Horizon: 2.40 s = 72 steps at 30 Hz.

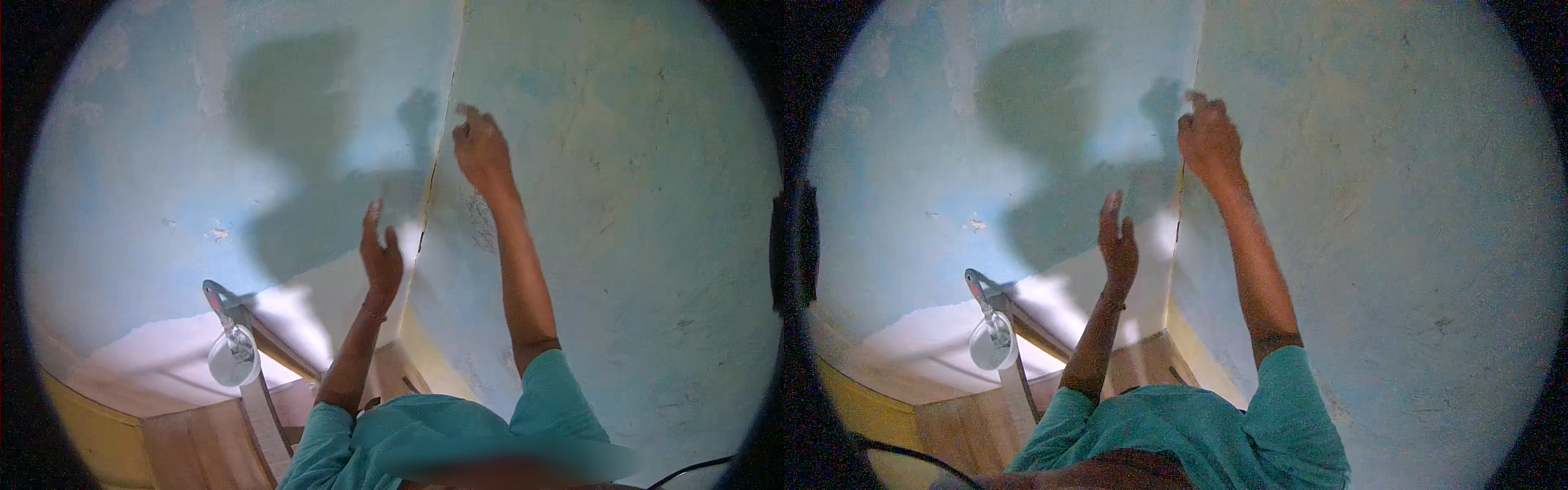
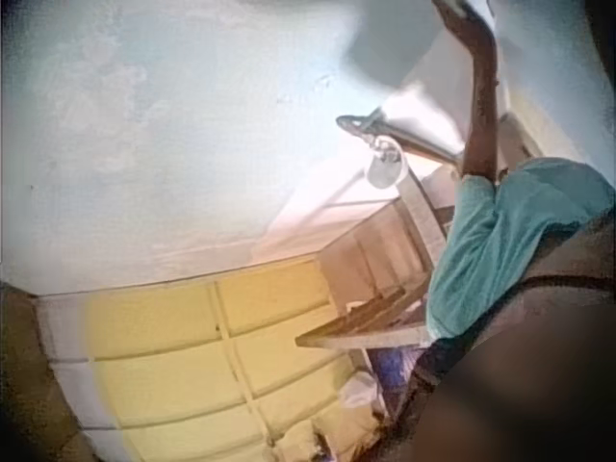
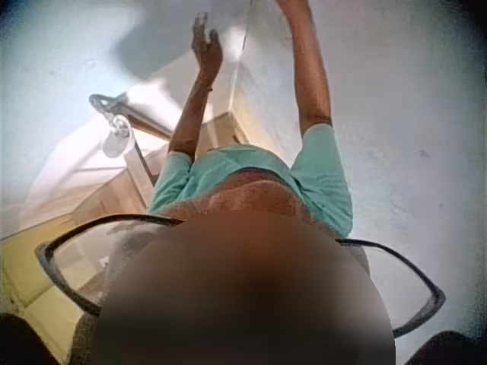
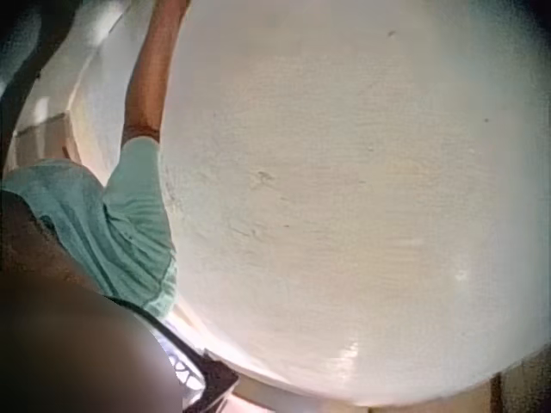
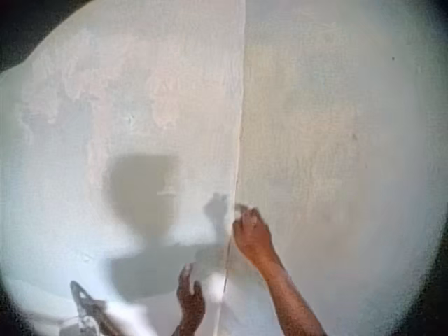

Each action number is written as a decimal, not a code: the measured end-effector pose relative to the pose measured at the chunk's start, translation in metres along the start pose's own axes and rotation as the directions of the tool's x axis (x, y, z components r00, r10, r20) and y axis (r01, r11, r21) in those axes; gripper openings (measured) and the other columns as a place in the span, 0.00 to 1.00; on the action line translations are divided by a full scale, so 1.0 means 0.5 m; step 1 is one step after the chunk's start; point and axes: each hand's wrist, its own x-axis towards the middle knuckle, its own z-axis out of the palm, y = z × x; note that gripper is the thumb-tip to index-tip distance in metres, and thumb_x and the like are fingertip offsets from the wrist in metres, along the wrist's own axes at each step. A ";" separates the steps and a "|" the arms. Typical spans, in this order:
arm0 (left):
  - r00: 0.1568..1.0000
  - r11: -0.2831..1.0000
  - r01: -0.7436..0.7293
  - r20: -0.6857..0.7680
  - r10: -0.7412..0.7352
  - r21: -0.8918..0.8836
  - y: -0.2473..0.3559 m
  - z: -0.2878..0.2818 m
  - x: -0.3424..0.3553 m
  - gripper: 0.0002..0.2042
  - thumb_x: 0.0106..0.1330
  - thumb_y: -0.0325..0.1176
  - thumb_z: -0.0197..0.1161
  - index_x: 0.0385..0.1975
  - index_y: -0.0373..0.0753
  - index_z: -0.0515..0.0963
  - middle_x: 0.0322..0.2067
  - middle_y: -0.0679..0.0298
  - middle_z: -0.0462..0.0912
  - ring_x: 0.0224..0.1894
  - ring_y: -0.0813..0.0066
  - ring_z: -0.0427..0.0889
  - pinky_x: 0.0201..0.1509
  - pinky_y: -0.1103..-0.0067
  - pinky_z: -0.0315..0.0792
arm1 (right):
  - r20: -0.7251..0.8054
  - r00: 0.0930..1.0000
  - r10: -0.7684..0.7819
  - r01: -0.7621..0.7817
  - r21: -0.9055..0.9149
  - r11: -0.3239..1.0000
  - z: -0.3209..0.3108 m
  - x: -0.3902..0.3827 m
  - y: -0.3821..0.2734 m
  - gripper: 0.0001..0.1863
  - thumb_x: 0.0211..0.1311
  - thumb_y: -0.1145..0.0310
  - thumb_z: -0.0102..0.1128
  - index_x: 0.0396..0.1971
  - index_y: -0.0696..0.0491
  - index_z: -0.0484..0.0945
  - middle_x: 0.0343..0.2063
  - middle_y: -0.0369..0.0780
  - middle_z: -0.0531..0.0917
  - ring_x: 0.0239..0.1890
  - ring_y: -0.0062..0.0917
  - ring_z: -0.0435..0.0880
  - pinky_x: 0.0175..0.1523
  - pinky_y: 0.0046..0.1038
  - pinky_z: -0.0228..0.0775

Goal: The person scrapes putty from a container with a putty knife and applies it to a corner of a wall.

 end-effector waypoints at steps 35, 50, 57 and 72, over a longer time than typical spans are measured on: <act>0.950 0.903 0.127 0.312 0.008 -0.410 -0.084 0.112 0.155 0.21 0.54 0.21 0.45 0.51 0.35 0.57 0.48 0.53 0.65 0.52 0.62 0.64 0.54 0.70 0.58 | 0.089 0.989 -0.117 0.143 -0.762 0.631 0.138 0.215 0.069 0.26 0.48 0.70 0.42 0.51 0.62 0.58 0.14 0.42 0.76 0.16 0.31 0.76 0.20 0.32 0.68; 0.935 0.830 0.238 0.350 -0.056 -0.505 -0.118 0.163 0.132 0.20 0.55 0.20 0.42 0.50 0.36 0.58 0.47 0.54 0.65 0.51 0.66 0.64 0.51 0.77 0.60 | 0.228 0.972 0.051 0.117 -0.663 0.739 0.159 0.175 0.064 0.17 0.46 0.69 0.45 0.35 0.64 0.72 0.19 0.46 0.77 0.22 0.37 0.78 0.26 0.35 0.70; 0.931 0.812 0.268 0.355 -0.081 -0.518 -0.111 0.152 0.122 0.19 0.55 0.21 0.42 0.49 0.35 0.59 0.46 0.53 0.66 0.50 0.65 0.66 0.51 0.77 0.60 | 0.082 0.996 0.039 0.022 -0.638 0.770 0.106 0.180 0.038 0.17 0.51 0.68 0.40 0.41 0.57 0.69 0.23 0.47 0.77 0.28 0.38 0.78 0.28 0.39 0.68; 0.941 0.848 0.233 0.332 -0.072 -0.476 -0.130 0.141 0.118 0.19 0.53 0.17 0.43 0.47 0.34 0.60 0.44 0.55 0.66 0.49 0.66 0.67 0.47 0.76 0.65 | 0.028 0.996 0.082 -0.040 -0.687 0.726 0.159 0.218 0.045 0.23 0.54 0.66 0.39 0.50 0.61 0.60 0.21 0.44 0.78 0.24 0.35 0.78 0.28 0.37 0.69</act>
